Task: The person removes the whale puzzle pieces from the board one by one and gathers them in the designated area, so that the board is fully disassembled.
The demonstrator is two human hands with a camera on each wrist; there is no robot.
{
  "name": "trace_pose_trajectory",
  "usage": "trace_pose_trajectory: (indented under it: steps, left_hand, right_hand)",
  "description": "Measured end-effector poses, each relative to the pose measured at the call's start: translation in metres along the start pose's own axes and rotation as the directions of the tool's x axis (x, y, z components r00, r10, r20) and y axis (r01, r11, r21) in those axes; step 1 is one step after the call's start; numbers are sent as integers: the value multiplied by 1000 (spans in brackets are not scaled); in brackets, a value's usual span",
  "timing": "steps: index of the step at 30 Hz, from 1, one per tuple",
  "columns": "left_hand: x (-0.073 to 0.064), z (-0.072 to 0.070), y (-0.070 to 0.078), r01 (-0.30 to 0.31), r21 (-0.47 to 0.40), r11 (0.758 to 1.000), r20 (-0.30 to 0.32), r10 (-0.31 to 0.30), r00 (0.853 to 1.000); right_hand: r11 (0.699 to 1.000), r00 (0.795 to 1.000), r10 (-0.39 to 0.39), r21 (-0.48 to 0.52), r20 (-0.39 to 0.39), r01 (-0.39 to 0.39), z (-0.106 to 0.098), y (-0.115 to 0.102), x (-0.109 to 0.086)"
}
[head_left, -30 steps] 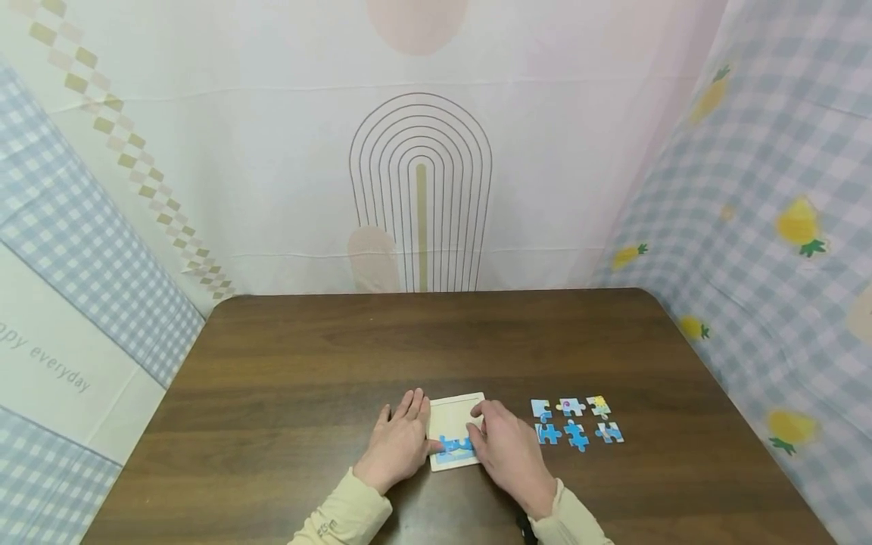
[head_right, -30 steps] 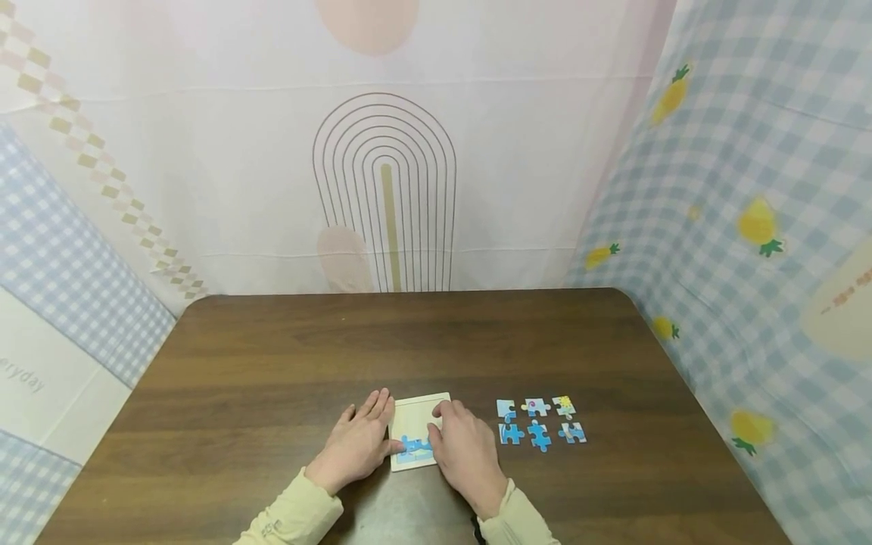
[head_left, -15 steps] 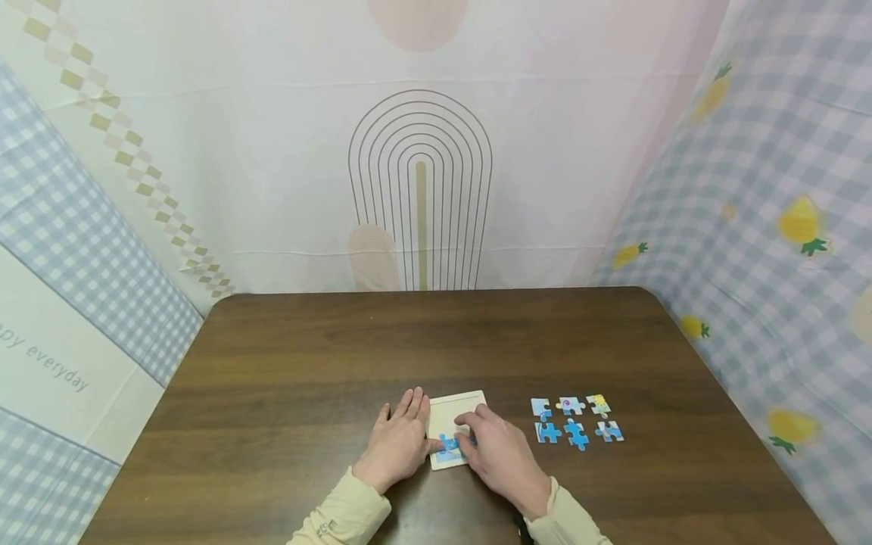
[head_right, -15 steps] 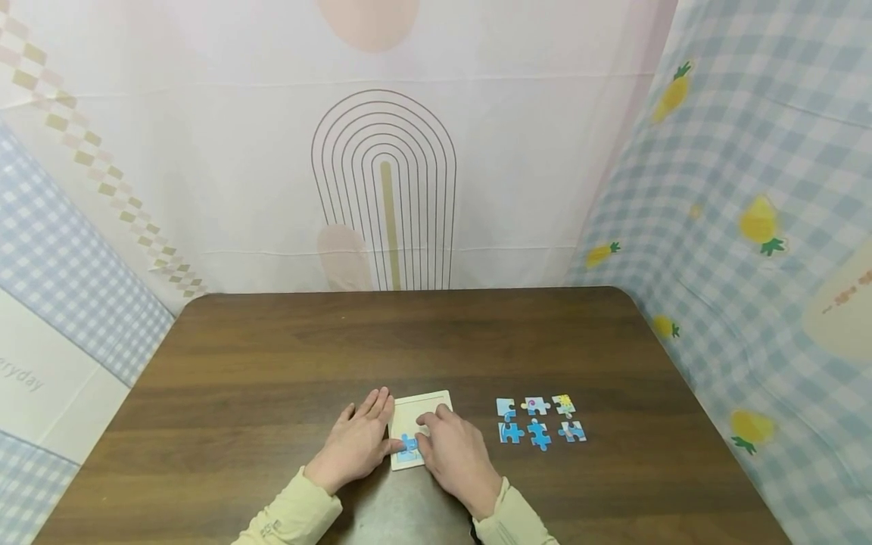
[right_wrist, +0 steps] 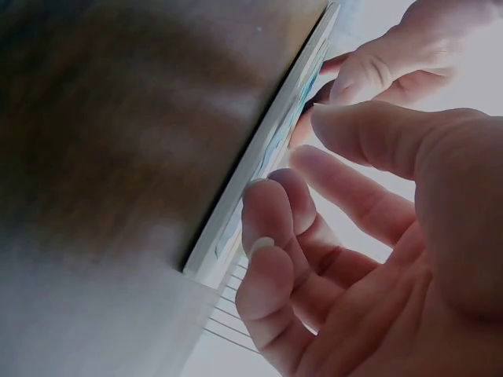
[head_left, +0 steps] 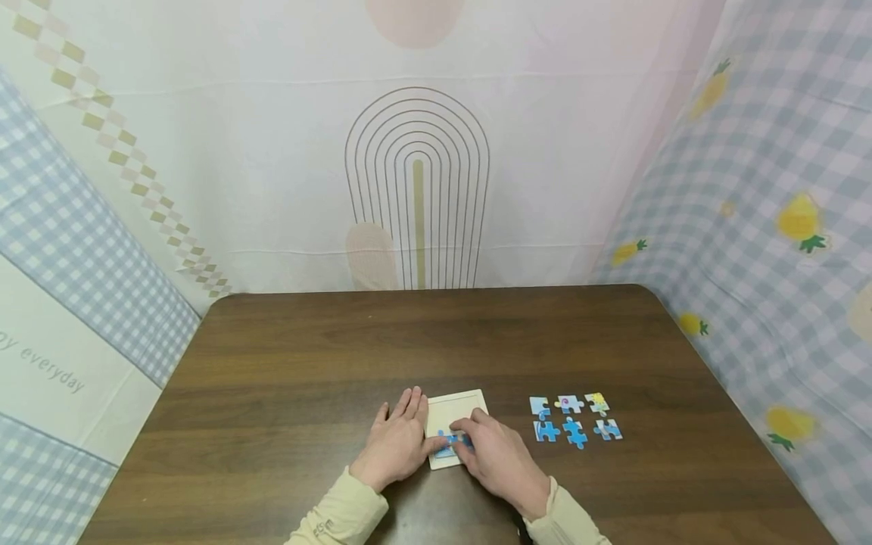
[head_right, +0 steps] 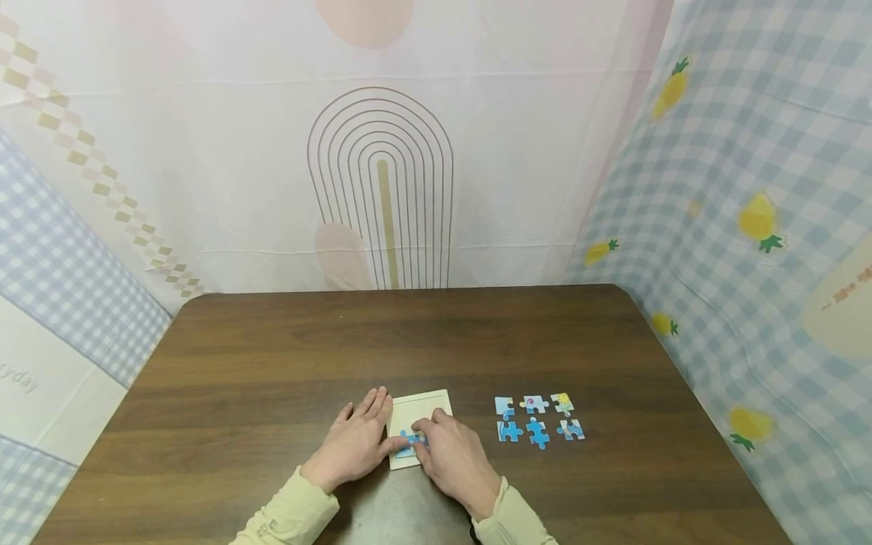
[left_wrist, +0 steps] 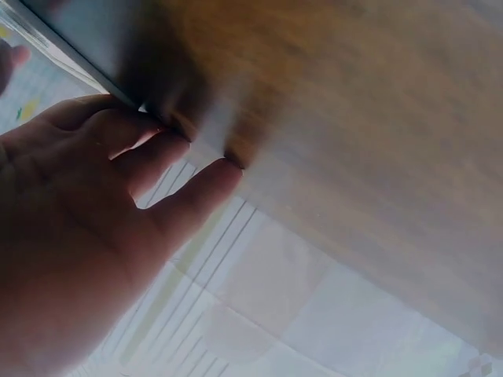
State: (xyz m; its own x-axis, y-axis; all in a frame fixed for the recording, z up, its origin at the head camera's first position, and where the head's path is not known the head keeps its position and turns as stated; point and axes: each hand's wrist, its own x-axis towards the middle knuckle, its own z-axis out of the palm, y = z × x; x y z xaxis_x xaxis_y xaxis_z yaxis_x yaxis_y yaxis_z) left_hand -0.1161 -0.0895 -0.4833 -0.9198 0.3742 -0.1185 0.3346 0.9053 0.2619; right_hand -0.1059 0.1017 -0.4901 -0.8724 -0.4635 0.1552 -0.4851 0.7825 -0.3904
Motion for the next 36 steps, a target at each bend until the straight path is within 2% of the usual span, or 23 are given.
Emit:
trace_pose_trajectory:
  steps: [5,9,24,29,36]
  left_hand:
    - [1,-4,-4,-8,-54,999,58,11,998]
    - [0,-4,-7,3,-57,998,89,2,996]
    - [2,-4,-3,16,-30,999,106,-13,994]
    - [2,-2,-3,26,-20,999,109,-24,994]
    - [3,-2,-3,25,-18,1000,98,-23,995]
  right_hand:
    - [1000,1000,-10,-15,4,10,0,0,0]
    - [1000,1000,-24,-14,2,24,0,-1,0]
    - [999,999,-26,18,29,26,8,-10,2]
    - [1000,999,-13,8,44,13,9,-10,2]
    - [999,999,-39,-22,33,40,7,-11,2]
